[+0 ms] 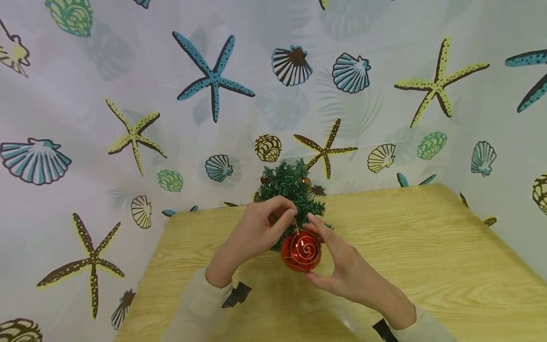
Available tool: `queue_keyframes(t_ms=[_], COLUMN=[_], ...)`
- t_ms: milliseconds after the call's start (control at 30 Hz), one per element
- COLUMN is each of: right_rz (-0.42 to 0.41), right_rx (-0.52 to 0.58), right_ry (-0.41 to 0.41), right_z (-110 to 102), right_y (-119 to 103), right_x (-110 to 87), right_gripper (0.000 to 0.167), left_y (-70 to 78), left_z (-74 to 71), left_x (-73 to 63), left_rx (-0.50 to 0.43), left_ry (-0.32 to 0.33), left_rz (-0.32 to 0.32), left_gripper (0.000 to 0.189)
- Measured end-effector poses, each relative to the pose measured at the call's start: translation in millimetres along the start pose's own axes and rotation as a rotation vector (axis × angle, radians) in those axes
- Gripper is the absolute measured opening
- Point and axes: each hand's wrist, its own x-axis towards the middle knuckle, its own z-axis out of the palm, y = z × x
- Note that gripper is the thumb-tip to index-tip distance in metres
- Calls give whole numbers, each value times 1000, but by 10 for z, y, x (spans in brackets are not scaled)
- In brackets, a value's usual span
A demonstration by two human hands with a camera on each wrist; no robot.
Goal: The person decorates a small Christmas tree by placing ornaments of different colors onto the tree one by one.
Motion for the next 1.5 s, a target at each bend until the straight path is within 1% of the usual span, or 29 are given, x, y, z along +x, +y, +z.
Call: queue_keyframes(t_ms=[167, 233, 300, 367, 600, 667, 733, 833, 933, 1033, 1133, 1267, 1367, 1500], right_rz=[5, 11, 13, 8, 30, 35, 34, 32, 31, 41, 49, 50, 46, 37], right_rx=[3, 8, 6, 2, -24, -32, -20, -3, 15, 16, 15, 7, 0, -9], right_ry=[-15, -5, 16, 51, 200, 241, 271, 294, 299, 303, 312, 319, 318, 306], right_z=[-13, -22, -28, -26, 30, 45, 54, 65, 71, 74, 76, 83, 88, 85], right_y=[11, 12, 13, 10, -27, -32, -36, -41, -50, -53, -45, -30, -22, -9], right_x=[32, 54, 79, 119, 294, 344, 384, 416, 427, 428, 423, 419, 426, 455], right_gripper=[124, 120, 113, 99, 41, 29, 20, 16, 16, 12, 8, 8, 7, 11], left_y=[-7, -6, -3, -7, -7, -10, -12, -19, -26, -36, -51, -77, -88, -106], left_z=[8, 9, 11, 14, 20, 27, 36, 49, 58, 56, 46, 33, 31, 37], left_x=[9, 12, 12, 6, -16, -17, -19, -22, -32, -50, -72, -101, -110, -98], left_rx=[-19, -30, -34, -35, -49, -57, -66, -72, -82, -93, -94, -91, -87, -47], left_ry=[-14, -19, -22, -23, -43, -53, -57, -62, -64, -69, -79, -106, -121, -103], left_rz=[3, 5, 8, 10, -3, -13, -17, -20, -14, -16, -36, -76, -91, -99], left_gripper=[14, 15, 14, 14, 14, 14, 14, 14, 13, 14, 14, 15, 15, 14])
